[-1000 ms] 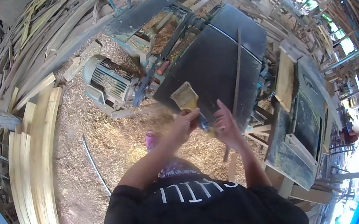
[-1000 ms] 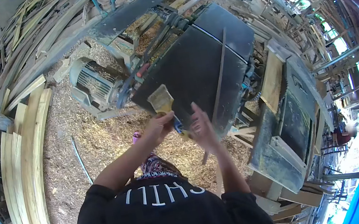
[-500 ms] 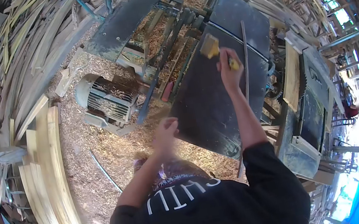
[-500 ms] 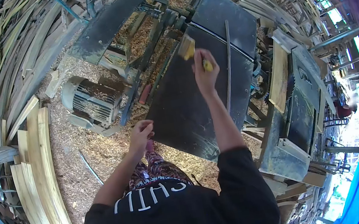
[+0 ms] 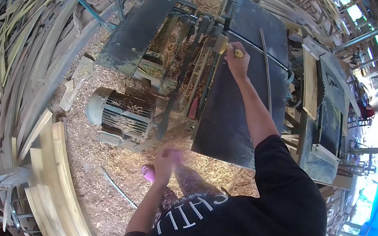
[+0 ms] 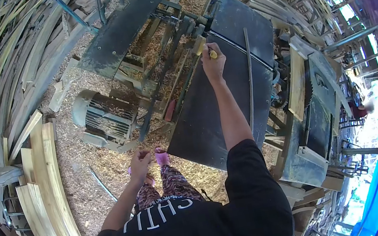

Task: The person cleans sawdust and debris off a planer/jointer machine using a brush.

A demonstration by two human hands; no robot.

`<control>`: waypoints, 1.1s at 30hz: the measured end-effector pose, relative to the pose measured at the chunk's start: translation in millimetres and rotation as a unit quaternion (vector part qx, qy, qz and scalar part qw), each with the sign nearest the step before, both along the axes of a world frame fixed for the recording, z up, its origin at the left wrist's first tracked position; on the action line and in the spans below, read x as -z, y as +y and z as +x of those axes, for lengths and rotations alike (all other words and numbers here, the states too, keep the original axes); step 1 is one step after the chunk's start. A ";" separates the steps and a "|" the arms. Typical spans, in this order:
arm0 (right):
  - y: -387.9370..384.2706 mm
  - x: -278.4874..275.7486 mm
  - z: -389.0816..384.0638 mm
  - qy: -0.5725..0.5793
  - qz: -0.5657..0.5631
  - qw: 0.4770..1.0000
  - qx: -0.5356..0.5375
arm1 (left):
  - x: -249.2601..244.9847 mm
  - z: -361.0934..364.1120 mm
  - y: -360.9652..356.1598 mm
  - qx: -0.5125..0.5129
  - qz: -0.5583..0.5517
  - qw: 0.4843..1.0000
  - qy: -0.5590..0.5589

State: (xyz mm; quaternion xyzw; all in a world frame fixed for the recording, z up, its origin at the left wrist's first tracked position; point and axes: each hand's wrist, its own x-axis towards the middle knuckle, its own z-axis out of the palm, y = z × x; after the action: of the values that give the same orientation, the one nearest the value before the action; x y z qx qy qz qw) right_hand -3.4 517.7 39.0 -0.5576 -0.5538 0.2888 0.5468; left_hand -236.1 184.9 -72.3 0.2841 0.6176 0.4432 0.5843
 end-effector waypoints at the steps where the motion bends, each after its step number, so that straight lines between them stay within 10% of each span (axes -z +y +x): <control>1: 13.4 15.6 3.7 -0.025 0.030 0.999 0.004 | -3.8 1.4 10.5 0.020 0.032 0.995 0.095; 6: 8.1 30.5 -0.7 -0.232 0.030 0.972 -0.023 | -40.9 21.8 78.8 0.058 0.170 0.961 0.208; 10: 20.8 -5.4 4.5 -0.135 0.001 0.991 0.007 | -46.4 44.9 117.4 0.110 0.327 0.873 0.344; 14: 19.3 36.9 3.4 -0.202 0.102 0.974 -0.005 | -49.6 65.8 125.6 0.154 0.249 0.874 0.389; 18: 1.8 -30.4 -8.4 -0.198 -0.187 0.959 -0.077 | -57.1 74.8 129.9 0.134 0.203 0.886 0.395; 22: 18.9 4.7 -2.0 -0.198 0.104 0.975 0.005 | -50.7 85.0 138.6 0.102 0.128 0.884 0.437; 33: 30.9 2.1 -1.6 -0.229 0.049 0.972 0.000 | -53.7 88.7 148.9 0.116 0.084 0.881 0.450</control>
State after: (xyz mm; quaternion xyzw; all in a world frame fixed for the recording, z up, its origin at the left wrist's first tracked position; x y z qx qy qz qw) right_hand -5.0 548.6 36.9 -0.5817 -0.6774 0.1260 0.4323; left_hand -147.4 333.8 -18.6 0.5709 0.7371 0.2468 0.2642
